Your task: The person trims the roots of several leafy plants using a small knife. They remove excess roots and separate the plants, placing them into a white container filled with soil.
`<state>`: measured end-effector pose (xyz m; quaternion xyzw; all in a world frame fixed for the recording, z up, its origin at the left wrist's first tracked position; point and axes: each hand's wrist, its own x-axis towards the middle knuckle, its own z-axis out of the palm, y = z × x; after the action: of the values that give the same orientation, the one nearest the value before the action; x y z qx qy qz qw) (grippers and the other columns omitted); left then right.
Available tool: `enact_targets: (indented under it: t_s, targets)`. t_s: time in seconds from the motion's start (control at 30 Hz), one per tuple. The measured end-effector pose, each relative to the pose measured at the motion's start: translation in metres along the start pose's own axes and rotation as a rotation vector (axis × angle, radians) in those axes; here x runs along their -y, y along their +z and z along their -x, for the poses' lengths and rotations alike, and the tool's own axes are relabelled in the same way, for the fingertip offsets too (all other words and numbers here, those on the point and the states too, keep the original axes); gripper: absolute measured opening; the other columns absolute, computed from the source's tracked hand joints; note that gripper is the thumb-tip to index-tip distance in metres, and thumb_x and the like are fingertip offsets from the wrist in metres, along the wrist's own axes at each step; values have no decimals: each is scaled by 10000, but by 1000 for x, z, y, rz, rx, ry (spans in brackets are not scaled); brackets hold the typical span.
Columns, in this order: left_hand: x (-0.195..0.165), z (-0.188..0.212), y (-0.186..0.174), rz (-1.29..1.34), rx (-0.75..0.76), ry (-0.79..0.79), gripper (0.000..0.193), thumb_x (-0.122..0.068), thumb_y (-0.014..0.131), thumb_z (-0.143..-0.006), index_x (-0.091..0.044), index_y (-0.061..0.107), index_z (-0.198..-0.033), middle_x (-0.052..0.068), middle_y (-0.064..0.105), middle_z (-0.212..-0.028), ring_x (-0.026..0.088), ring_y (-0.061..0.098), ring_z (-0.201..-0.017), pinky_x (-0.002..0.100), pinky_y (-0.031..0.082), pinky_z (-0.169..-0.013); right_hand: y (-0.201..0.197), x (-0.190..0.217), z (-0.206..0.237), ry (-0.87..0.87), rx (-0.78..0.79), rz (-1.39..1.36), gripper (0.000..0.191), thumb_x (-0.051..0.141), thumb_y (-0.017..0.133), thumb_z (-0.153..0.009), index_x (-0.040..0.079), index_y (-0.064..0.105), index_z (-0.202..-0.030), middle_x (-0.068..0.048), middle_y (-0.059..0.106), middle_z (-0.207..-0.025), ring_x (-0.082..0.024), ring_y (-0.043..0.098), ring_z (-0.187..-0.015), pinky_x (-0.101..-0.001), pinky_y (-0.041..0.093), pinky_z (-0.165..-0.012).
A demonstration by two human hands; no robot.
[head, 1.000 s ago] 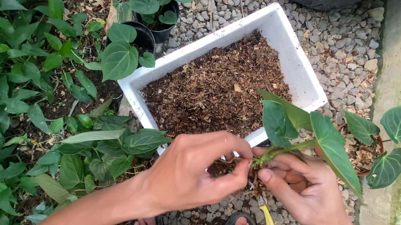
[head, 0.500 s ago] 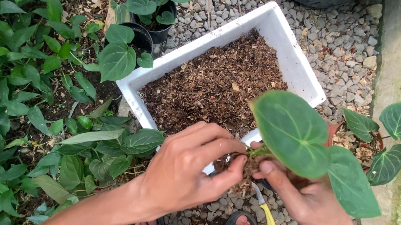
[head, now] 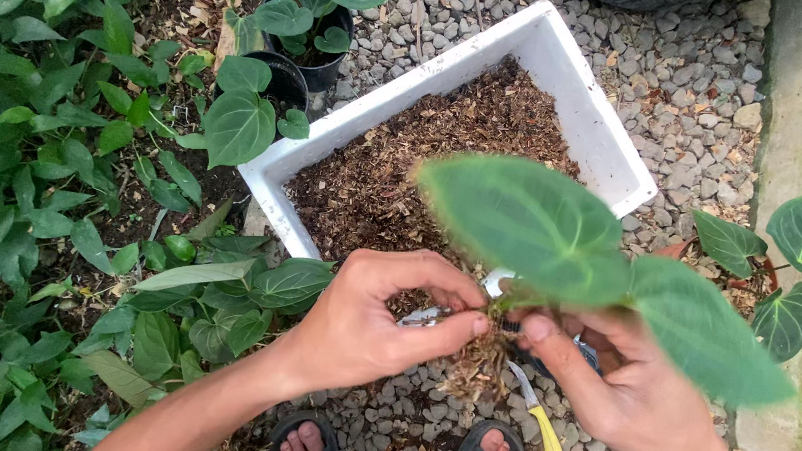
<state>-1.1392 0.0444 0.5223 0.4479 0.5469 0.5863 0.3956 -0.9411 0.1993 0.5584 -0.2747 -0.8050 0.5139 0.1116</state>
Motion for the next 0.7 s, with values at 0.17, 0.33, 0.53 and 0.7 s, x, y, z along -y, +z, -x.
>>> enact_targets:
  t_s: [0.17, 0.33, 0.53, 0.7]
  targets:
    - [33, -2, -3, 563, 153, -150, 194, -89, 735, -959, 19, 714, -1118, 109, 766, -1036, 129, 716, -918, 278, 593, -836, -3, 20, -4, -347, -85, 412, 207, 158, 776, -796, 71, 793, -983, -54, 776, -925, -195, 715, -871, -344, 534, -822]
    - [64, -3, -8, 808, 283, -203, 251, -129, 711, -977, 36, 693, -1164, 132, 757, -1056, 152, 685, -912, 277, 524, -800, 4, 31, -8, -316, 1, 149, 212, 144, 781, -837, 80, 772, -1039, -42, 786, -980, -174, 725, -935, -306, 579, -843]
    - [84, 5, -8, 1001, 334, -273, 346, -216, 754, -894, 28, 682, -1129, 120, 741, -1060, 178, 721, -983, 306, 572, -908, 12, 32, -7, -317, 12, 179, 231, 135, 755, -854, 103, 765, -1082, -40, 771, -1041, -173, 712, -967, -309, 577, -827]
    - [84, 1, -12, 1062, 377, -269, 280, -159, 781, -936, 36, 679, -1110, 139, 732, -1014, 190, 708, -906, 283, 554, -776, 15, 26, -8, -317, 35, 202, 222, 185, 783, -836, 112, 778, -1045, -29, 769, -1022, -161, 723, -925, -311, 572, -809]
